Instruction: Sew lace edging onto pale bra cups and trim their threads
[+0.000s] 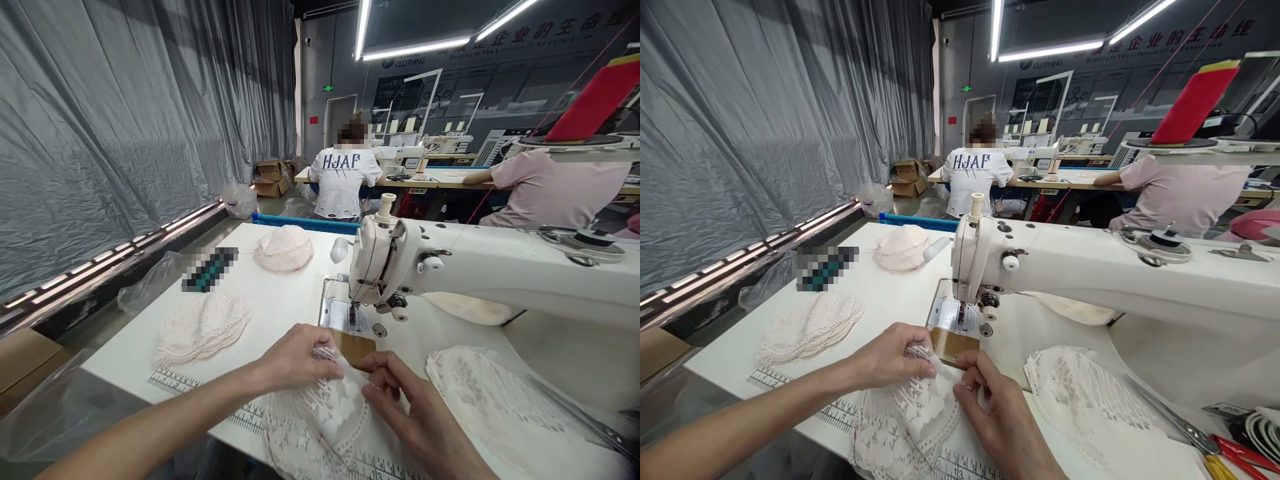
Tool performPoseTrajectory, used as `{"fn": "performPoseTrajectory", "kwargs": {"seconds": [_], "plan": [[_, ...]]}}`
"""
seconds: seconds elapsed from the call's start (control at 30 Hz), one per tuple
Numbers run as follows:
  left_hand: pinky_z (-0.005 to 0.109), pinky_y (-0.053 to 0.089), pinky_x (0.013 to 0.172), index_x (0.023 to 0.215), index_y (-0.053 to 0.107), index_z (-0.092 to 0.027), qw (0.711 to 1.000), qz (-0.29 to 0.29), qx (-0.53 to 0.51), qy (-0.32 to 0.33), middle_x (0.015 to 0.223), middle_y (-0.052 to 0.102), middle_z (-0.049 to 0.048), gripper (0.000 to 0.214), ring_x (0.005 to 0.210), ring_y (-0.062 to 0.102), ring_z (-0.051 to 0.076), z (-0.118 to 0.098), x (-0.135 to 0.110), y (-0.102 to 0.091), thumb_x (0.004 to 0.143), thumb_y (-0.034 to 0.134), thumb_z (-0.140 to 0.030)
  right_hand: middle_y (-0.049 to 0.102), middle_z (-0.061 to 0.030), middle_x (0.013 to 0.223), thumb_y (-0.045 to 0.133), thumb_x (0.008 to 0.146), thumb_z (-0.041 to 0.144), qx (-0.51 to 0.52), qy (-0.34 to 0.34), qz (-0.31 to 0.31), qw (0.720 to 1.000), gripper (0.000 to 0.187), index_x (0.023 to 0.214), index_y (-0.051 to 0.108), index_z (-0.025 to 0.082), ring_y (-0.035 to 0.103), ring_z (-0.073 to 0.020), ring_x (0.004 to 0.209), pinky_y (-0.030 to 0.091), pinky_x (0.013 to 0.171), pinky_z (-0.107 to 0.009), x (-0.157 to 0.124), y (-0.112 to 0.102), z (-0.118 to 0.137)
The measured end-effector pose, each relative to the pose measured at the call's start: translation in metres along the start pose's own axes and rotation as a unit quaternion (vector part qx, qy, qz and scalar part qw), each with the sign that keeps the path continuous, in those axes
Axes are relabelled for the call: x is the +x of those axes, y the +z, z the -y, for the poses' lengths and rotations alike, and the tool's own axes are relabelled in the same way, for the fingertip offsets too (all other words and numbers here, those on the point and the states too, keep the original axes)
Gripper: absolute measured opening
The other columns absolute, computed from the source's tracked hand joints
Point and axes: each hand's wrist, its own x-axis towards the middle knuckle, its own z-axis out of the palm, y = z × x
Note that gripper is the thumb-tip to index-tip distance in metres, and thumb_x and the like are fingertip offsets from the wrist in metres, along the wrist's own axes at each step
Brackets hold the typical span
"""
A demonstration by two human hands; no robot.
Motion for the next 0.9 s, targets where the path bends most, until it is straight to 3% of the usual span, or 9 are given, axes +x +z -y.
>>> {"fn": "performPoseTrajectory", "kwargs": {"seconds": [0.17,0.3,0.43,0.5,0.6,0.67,0.77,0.9], "plan": [[0.021,0.037,0.057,0.074,0.061,-0.014,1.000,0.010,-0.019,0.001,0.070,0.059,-0.0003,0.024,0.066,0.053,0.013,-0.002,-0.005,-0.002,0.075,0.063,-0.038,0.051,0.0043,0.063,0.046,0.086,0.038,0.012,-0.003,0.018,1.000,0.019,0.097,0.052,0.023,0.050,-0.0152,0.061,0.039,0.058,-0.026,-0.005,-0.004,0.007],[0.020,0.036,0.054,0.077,0.063,-0.014,0.999,0.041,0.017,0.003,0.067,0.058,-0.0009,0.025,0.062,0.050,0.011,-0.015,0.000,-0.021,0.075,0.062,-0.039,0.047,0.0058,0.060,0.044,0.088,0.039,0.043,-0.004,0.014,0.999,0.019,0.095,0.051,0.023,0.047,-0.0144,0.059,0.038,0.058,-0.025,-0.003,0.003,0.018],[0.020,0.030,0.050,0.073,0.061,-0.015,0.980,0.138,0.144,0.014,0.062,0.055,-0.0034,0.019,0.057,0.046,0.009,-0.024,0.033,-0.044,0.070,0.067,-0.033,0.041,0.0073,0.058,0.041,0.089,0.033,-0.018,-0.031,0.033,0.999,0.013,0.097,0.046,0.024,0.046,-0.0139,0.056,0.038,0.054,-0.024,0.012,0.010,0.014],[0.021,0.026,0.049,0.062,0.055,-0.015,0.972,0.149,0.179,0.010,0.054,0.048,-0.0049,0.019,0.054,0.041,0.009,-0.019,0.058,-0.048,0.064,0.071,-0.026,0.041,0.0072,0.057,0.040,0.088,0.029,-0.062,-0.032,0.040,0.997,0.012,0.097,0.046,0.023,0.047,-0.0143,0.054,0.038,0.051,-0.024,0.020,0.007,0.003],[0.024,0.020,0.049,0.050,0.041,-0.016,0.968,0.159,0.192,0.006,0.047,0.035,-0.0064,0.035,0.050,0.032,0.008,-0.008,0.088,-0.044,0.061,0.073,-0.027,0.056,0.0013,0.068,0.039,0.090,0.027,-0.136,-0.072,0.020,0.988,0.016,0.103,0.048,0.023,0.056,-0.0169,0.060,0.043,0.054,-0.026,0.028,-0.007,-0.017],[0.024,0.019,0.049,0.049,0.038,-0.016,0.966,0.173,0.193,0.006,0.046,0.030,-0.0068,0.040,0.049,0.029,0.007,-0.002,0.097,-0.040,0.062,0.073,-0.031,0.064,-0.0054,0.088,0.035,0.093,0.023,-0.198,-0.153,0.015,0.968,0.026,0.115,0.049,0.024,0.062,-0.0182,0.072,0.047,0.060,-0.027,0.030,-0.016,-0.027],[0.024,0.020,0.048,0.050,0.038,-0.017,0.961,0.188,0.203,-0.004,0.046,0.029,-0.0069,0.041,0.049,0.029,0.008,-0.002,0.102,-0.037,0.062,0.073,-0.033,0.063,-0.0098,0.112,0.033,0.094,0.021,-0.263,-0.294,0.026,0.919,0.036,0.125,0.050,0.024,0.063,-0.0204,0.090,0.049,0.068,-0.030,0.034,-0.022,-0.035],[0.023,0.025,0.048,0.052,0.046,-0.017,0.954,0.183,0.237,-0.016,0.046,0.037,-0.0064,0.036,0.049,0.038,0.009,-0.006,0.110,-0.041,0.064,0.073,-0.038,0.066,-0.0101,0.114,0.037,0.095,0.030,-0.330,-0.416,0.018,0.847,0.036,0.123,0.056,0.017,0.063,-0.0224,0.099,0.050,0.069,-0.031,0.042,-0.022,-0.038]]}}
